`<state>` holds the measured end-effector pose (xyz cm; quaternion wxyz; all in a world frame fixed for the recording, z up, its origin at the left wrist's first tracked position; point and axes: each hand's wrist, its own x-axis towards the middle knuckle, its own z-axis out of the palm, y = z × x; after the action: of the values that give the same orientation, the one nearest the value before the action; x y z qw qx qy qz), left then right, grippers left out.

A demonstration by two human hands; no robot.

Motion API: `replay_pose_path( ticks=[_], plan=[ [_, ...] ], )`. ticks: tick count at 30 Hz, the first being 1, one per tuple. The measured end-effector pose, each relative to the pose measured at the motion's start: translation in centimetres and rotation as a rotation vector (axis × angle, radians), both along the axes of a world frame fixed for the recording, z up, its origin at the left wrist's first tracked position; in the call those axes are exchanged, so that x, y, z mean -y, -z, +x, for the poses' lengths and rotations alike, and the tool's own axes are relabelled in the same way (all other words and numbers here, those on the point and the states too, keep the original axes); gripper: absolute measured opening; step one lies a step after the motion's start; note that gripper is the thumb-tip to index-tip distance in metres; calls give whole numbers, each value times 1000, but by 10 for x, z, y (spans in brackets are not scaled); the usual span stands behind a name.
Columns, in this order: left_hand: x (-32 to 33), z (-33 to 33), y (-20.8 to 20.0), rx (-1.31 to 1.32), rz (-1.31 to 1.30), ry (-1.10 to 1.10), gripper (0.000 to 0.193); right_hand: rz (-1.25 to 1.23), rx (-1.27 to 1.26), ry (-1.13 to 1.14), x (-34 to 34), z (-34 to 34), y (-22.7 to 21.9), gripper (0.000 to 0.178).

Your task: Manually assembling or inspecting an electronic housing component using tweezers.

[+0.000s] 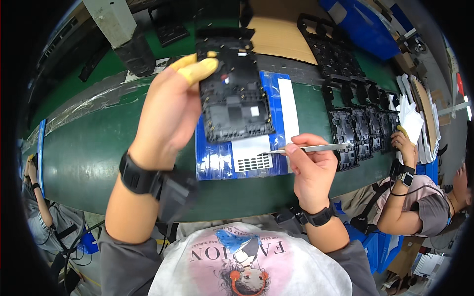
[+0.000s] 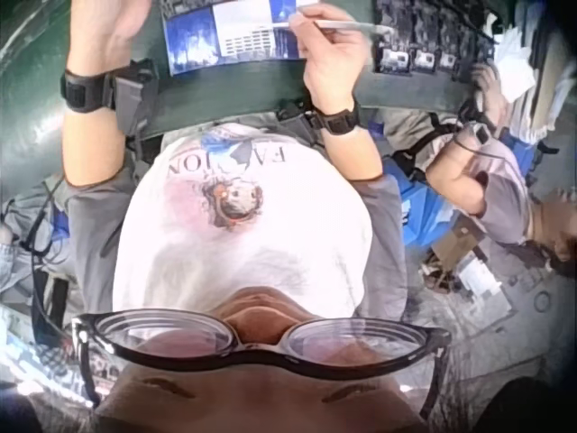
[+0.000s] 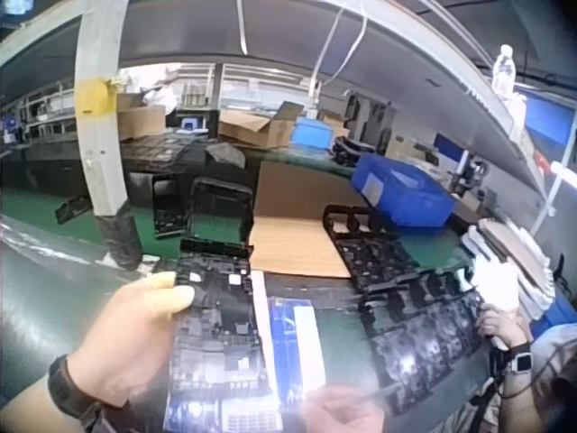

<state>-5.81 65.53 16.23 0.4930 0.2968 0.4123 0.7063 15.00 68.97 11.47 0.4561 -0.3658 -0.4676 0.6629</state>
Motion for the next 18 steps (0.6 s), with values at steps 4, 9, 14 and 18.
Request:
replay_pose_path(
  ticks=[4, 9, 14, 18],
  plan=[
    [34, 11, 2, 279, -82, -189, 20, 2, 113, 0, -6, 3, 11, 16],
    [41, 16, 12, 185, -57, -231, 28, -64, 116, -14, -8, 1, 11, 16],
    [43, 16, 15, 54, 15, -216, 34, -63, 127, -16, -10, 2, 11, 16],
    [41, 19, 15, 93, -3, -230, 34, -83, 120, -20, -9, 1, 12, 16]
  ],
)
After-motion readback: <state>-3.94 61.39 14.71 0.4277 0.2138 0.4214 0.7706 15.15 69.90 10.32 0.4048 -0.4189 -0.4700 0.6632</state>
